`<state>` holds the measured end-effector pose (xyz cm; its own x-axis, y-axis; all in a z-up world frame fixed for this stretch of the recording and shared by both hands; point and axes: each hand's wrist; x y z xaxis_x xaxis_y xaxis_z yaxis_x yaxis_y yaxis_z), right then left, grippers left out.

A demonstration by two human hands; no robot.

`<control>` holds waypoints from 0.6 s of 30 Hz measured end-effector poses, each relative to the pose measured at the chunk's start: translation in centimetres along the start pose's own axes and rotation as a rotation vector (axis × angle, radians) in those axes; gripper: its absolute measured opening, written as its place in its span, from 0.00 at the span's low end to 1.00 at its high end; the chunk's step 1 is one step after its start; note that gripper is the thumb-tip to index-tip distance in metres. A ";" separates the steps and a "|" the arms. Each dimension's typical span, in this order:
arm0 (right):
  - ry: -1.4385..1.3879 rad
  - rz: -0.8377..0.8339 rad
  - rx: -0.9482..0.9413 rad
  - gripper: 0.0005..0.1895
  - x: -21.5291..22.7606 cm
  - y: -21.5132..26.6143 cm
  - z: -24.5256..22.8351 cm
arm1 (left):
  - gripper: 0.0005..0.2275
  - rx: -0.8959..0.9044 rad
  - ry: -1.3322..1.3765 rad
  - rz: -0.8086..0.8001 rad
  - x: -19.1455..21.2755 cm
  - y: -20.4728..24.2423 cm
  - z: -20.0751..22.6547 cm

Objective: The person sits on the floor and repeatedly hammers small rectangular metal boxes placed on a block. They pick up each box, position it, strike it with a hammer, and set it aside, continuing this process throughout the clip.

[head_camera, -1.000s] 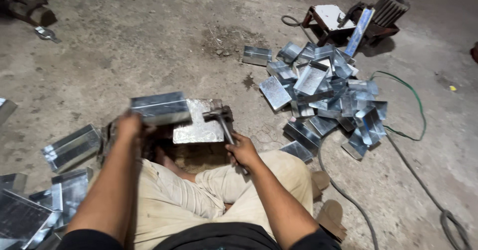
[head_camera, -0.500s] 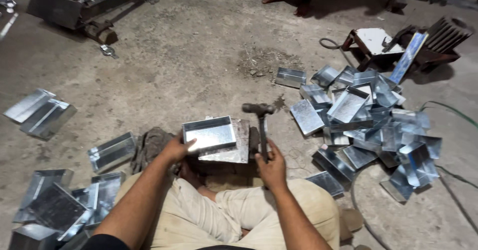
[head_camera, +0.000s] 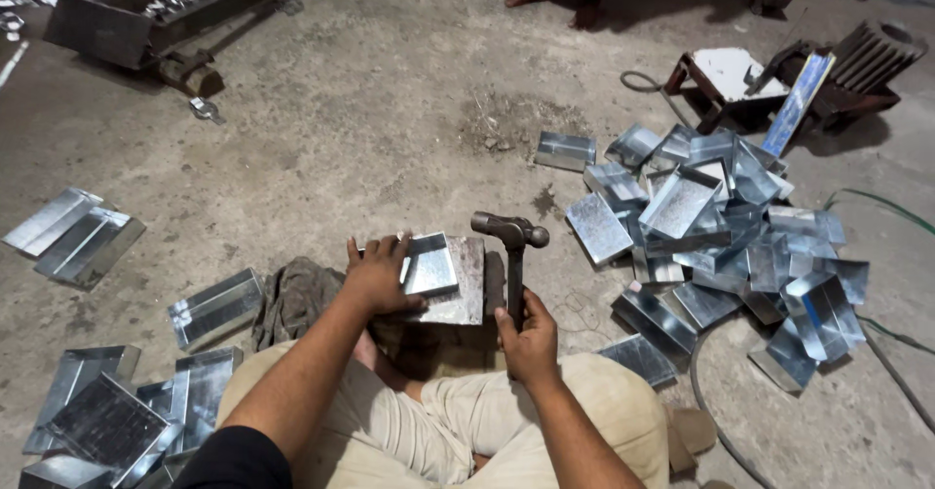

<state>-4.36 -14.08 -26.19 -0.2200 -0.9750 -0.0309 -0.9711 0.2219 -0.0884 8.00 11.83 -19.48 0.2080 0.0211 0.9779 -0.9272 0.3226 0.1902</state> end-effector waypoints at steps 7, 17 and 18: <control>0.315 -0.027 0.328 0.27 0.5 0.0 -1.2 | 0.55 -0.039 0.057 0.124 -1.9 -1.0 -1.1; 0.604 -0.041 0.519 0.24 0.7 1.7 -11.3 | 0.56 -0.132 0.068 0.072 0.1 -1.2 -1.1; 0.586 -0.024 0.473 0.24 0.7 1.9 -11.7 | 0.55 -0.136 0.066 0.076 0.1 -1.2 -1.1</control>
<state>-7.48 -14.46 -14.77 -0.3412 -0.7964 0.4994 -0.8617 0.0526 -0.5047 9.46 12.52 -19.71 0.1628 0.1113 0.9804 -0.8914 0.4426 0.0977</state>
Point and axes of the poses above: each hand's wrist, its own y-axis away from the middle knuckle, its own x-axis out of the back of the hand, z = x × y, and after that the axes turned 2 degrees about -z, right-handed
